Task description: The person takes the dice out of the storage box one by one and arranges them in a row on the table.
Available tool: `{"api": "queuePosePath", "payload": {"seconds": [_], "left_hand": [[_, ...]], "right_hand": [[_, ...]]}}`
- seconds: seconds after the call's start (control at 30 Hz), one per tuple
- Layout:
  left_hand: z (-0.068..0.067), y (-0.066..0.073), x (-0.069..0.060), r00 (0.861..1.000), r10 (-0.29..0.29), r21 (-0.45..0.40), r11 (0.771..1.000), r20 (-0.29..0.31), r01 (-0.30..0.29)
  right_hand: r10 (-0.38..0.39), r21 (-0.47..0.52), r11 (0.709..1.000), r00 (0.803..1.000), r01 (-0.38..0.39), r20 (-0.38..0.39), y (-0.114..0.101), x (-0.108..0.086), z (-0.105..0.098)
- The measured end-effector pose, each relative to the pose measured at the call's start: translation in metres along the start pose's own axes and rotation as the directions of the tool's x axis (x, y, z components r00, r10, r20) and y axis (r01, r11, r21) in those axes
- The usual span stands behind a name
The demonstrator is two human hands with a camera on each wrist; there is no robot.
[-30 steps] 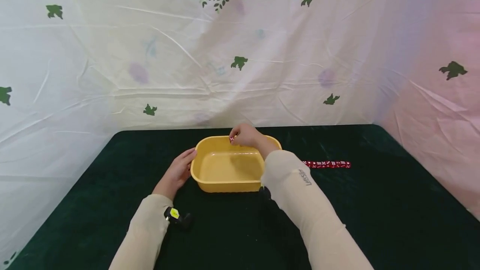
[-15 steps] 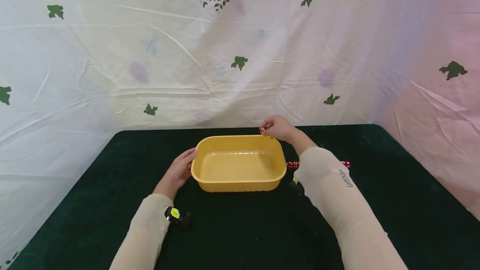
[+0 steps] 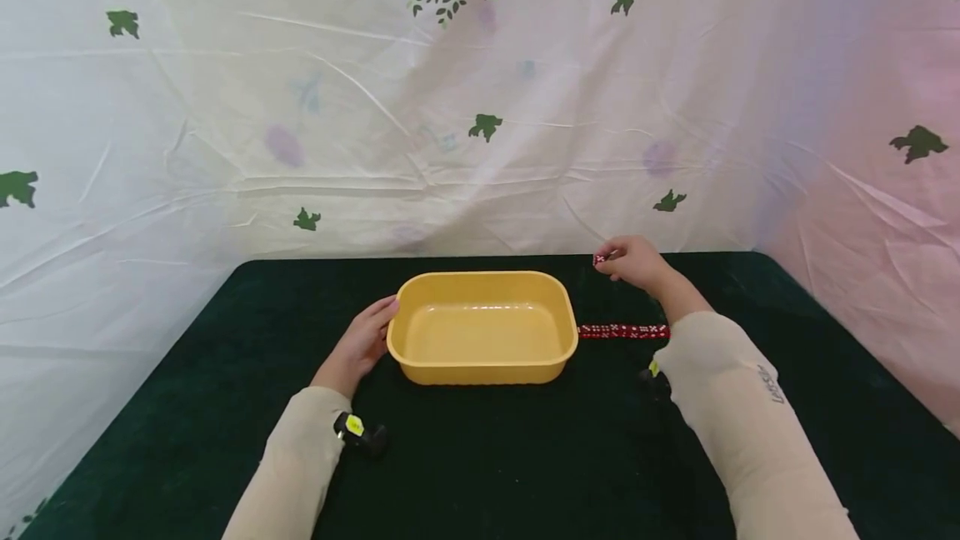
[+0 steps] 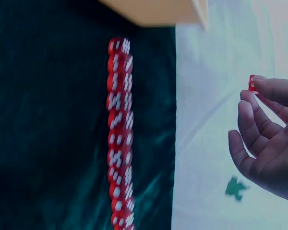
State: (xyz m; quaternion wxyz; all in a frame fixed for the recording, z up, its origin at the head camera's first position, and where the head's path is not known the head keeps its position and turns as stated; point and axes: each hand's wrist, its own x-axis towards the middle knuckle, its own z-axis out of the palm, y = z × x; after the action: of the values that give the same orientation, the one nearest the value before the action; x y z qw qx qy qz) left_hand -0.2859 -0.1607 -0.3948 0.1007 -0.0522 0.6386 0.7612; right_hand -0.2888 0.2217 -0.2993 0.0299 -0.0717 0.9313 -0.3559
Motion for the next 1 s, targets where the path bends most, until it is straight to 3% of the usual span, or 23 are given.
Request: {"api": "queuePosePath", "payload": {"seconds": [0.37,0.7,1.0], "left_hand": [[0.002,-0.001,0.002,1.0,0.002,0.013,1.0,-0.019,-0.001],[0.0,-0.001,0.002,1.0,0.0,0.022,1.0,-0.01,0.0],[-0.001,0.001,0.0,1.0,-0.005,0.022,1.0,-0.008,0.005]], "right_hand": [[0.057,0.054,0.997,0.998,-0.056,-0.028,0.054,-0.031,-0.023],[0.119,0.064,0.991,0.992,-0.116,-0.049,0.09,-0.053,-0.039],[0.213,0.098,0.973,0.977,-0.211,-0.01,0.118,-0.066,-0.044]]}}
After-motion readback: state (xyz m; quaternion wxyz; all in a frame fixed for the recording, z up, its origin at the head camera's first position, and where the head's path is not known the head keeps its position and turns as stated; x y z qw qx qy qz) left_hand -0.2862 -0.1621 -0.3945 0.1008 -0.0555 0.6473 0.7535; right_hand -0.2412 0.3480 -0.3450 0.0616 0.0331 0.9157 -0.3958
